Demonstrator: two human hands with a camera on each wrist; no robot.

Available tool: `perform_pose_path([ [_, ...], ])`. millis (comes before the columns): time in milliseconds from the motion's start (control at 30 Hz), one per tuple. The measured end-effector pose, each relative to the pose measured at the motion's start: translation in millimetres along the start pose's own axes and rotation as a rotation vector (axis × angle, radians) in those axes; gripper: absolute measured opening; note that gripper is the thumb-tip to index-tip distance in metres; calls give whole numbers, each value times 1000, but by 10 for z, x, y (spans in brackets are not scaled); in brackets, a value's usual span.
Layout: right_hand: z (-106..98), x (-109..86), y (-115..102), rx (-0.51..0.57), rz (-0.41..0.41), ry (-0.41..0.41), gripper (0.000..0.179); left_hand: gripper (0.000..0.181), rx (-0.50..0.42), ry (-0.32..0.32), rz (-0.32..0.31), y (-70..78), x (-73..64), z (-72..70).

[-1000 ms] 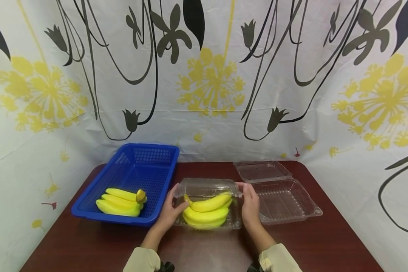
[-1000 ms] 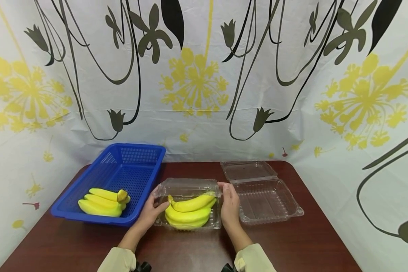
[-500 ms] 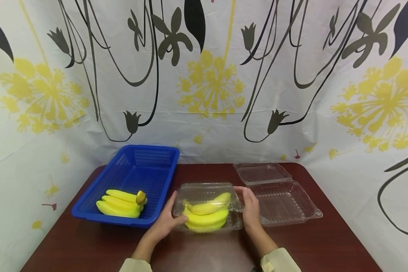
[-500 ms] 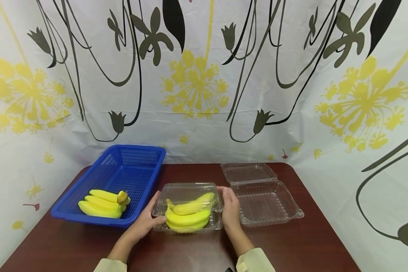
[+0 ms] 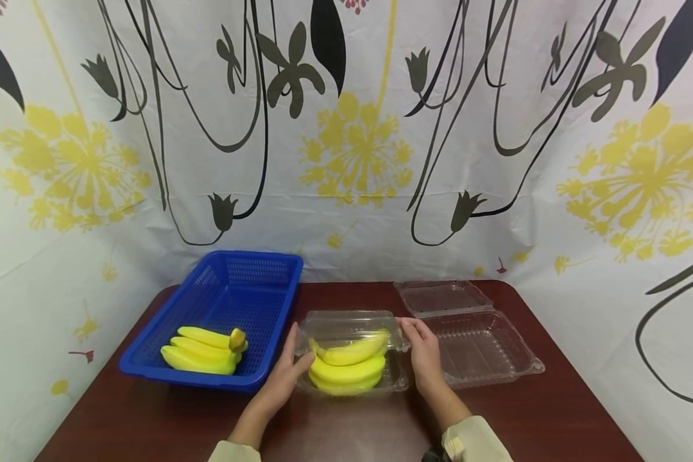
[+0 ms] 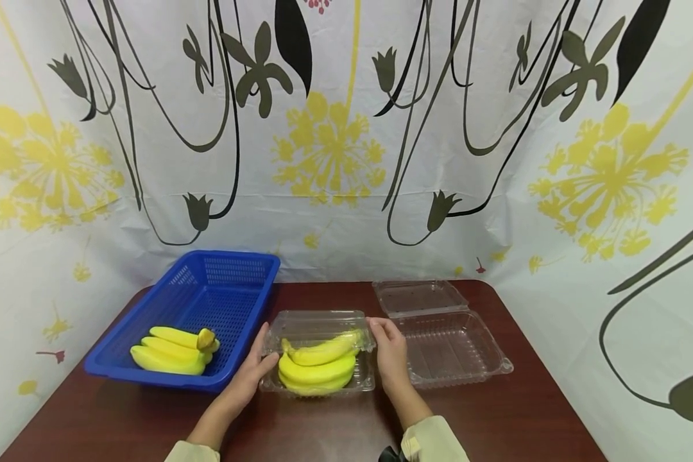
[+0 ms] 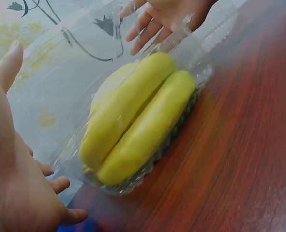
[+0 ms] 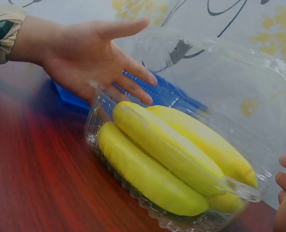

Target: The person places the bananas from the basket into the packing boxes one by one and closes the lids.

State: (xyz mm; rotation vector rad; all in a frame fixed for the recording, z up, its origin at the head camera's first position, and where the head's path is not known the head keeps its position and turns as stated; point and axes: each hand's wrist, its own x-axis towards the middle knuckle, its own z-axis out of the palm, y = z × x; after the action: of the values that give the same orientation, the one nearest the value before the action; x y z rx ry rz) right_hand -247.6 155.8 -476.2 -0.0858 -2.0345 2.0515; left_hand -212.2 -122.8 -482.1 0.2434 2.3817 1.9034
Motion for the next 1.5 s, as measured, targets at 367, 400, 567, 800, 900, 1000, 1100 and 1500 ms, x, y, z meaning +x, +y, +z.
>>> perform_pose_path([
  [367, 27, 108, -91, -32, 66, -22, 37, 78, -32, 64, -21, -31, 101, 34],
  [400, 29, 118, -96, -38, 71, -21, 37, 78, -26, 69, -24, -39, 116, 38],
  [567, 46, 162, -119, -39, 110, -16, 40, 77, -6, 87, -28, -77, 193, 56],
  [800, 82, 197, -125, -47, 141, -9, 37, 74, -16, 113, 12, -119, 243, 63],
  [900, 100, 203, -116, -53, 133, -2, 34, 75, -1, 118, 20, -125, 252, 68],
  [1000, 112, 213, -95, -67, 127, 5, 32, 76, 18, 123, 21, -150, 268, 76],
  [1100, 118, 224, -63, -76, 127, 13, 32, 76, 51, 132, 23, -181, 292, 80],
  [1500, 112, 149, -41, -107, 132, -49, 45, 78, 67, 163, 38, -192, 310, 110],
])
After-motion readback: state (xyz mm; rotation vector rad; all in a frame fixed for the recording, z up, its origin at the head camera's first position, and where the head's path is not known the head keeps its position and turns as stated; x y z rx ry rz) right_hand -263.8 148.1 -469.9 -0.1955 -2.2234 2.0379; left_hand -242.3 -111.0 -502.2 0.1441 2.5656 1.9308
